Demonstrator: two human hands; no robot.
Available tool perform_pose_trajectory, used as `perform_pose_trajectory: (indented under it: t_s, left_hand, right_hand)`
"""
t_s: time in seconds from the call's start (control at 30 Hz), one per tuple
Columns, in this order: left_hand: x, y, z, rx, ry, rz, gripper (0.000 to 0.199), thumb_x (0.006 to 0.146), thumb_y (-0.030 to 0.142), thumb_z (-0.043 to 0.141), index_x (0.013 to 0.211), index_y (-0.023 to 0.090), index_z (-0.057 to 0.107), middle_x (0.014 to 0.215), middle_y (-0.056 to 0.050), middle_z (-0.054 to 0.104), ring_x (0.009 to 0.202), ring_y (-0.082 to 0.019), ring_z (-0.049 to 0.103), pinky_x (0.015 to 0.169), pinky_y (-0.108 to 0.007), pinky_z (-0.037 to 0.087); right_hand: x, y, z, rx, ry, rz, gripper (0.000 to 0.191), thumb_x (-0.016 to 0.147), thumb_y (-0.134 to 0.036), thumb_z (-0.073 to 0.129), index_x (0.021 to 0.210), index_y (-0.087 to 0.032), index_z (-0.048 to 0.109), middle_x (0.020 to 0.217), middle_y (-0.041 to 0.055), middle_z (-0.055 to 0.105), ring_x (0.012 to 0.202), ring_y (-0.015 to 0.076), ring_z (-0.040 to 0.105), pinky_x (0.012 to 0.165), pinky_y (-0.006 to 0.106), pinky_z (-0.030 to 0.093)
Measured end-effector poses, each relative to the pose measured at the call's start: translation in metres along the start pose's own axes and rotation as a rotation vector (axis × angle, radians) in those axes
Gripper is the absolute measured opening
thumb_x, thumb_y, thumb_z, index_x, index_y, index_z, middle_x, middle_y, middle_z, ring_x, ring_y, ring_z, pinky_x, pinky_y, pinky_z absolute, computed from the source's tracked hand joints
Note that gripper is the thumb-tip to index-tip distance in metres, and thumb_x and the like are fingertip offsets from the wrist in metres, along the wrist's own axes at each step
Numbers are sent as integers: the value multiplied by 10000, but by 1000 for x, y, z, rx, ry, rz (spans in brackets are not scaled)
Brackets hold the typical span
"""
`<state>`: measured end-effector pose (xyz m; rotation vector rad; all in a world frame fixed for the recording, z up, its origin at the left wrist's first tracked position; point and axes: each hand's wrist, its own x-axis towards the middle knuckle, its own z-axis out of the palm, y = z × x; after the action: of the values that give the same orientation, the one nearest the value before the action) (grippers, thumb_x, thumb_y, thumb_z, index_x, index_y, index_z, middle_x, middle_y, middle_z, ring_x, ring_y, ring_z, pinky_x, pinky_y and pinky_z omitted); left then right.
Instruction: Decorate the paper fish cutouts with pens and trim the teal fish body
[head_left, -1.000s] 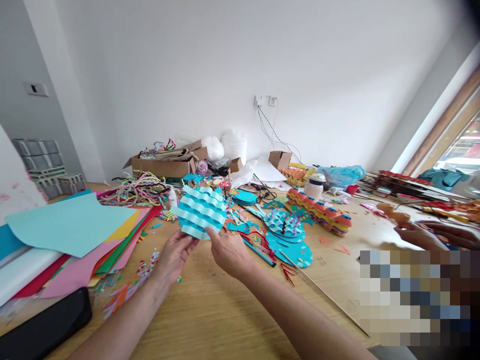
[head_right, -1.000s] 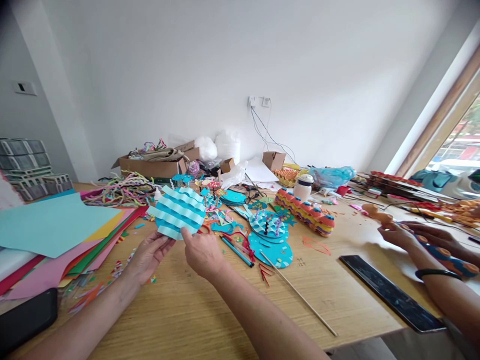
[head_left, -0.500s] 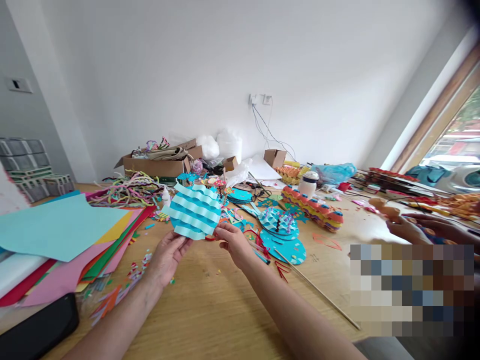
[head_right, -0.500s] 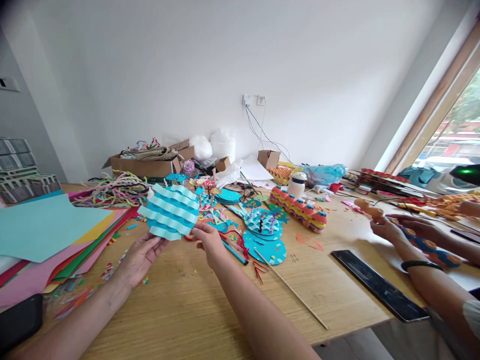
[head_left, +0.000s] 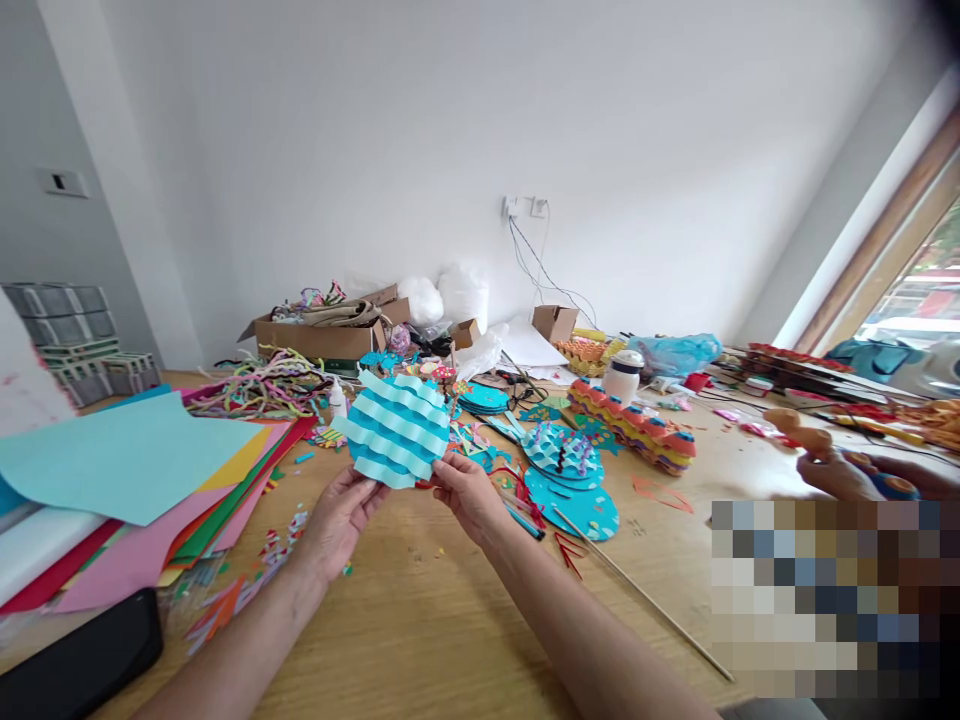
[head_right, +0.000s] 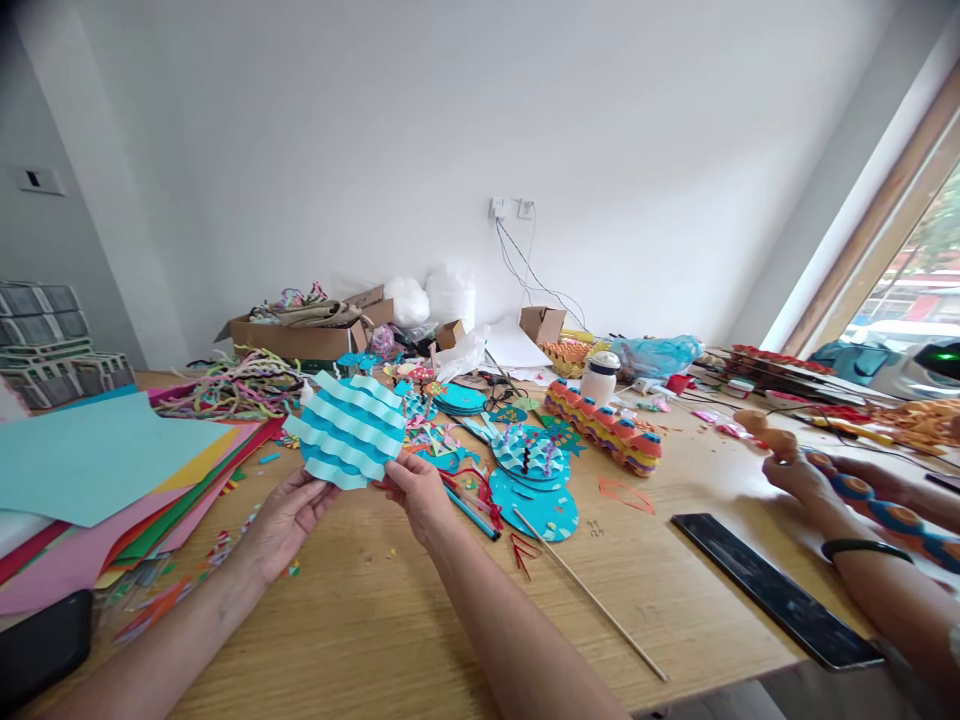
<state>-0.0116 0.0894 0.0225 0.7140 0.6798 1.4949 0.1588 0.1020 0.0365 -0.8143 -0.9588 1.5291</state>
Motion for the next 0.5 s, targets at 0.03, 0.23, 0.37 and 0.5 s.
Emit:
perform_pose_trajectory:
  t_s: [0.03,0.23,0.37,0.5]
  left_hand:
    - [0,0,0,1,-2,2,265,524,145,798,758,136,676,792,-25,704,746,-152,654,731,-243,521]
    - [1,1,-3,7,-18,1,262,553,147,787,789,141,674,804,-28,707,756,-152,661,742,-246,523]
    - [2,6,-4,13,-38,-19,252,576,137,771,807,140,670,809,-45,711,755,-159,664,728,-252,530]
    - [2,12,-4,5,-55,-23,250,603,142,752,838,139,669,817,-62,713,766,-165,664,720,-249,531]
  right_hand:
    - [-1,0,0,0,-8,-3,341,515,-391,786,704,-162,618,666,4,639,595,104,570,515,195,369]
    - [-2,2,0,-39,-21,-24,350,497,-397,788,684,-159,611,622,-2,615,573,112,567,508,205,360]
    - [-1,-4,7,-20,-3,-57,346,504,-396,776,679,-157,597,652,0,617,576,102,560,540,214,386]
    - [-2,-16,17,5,-13,-77,356,475,-390,781,628,-157,559,608,-15,584,557,97,542,548,225,399]
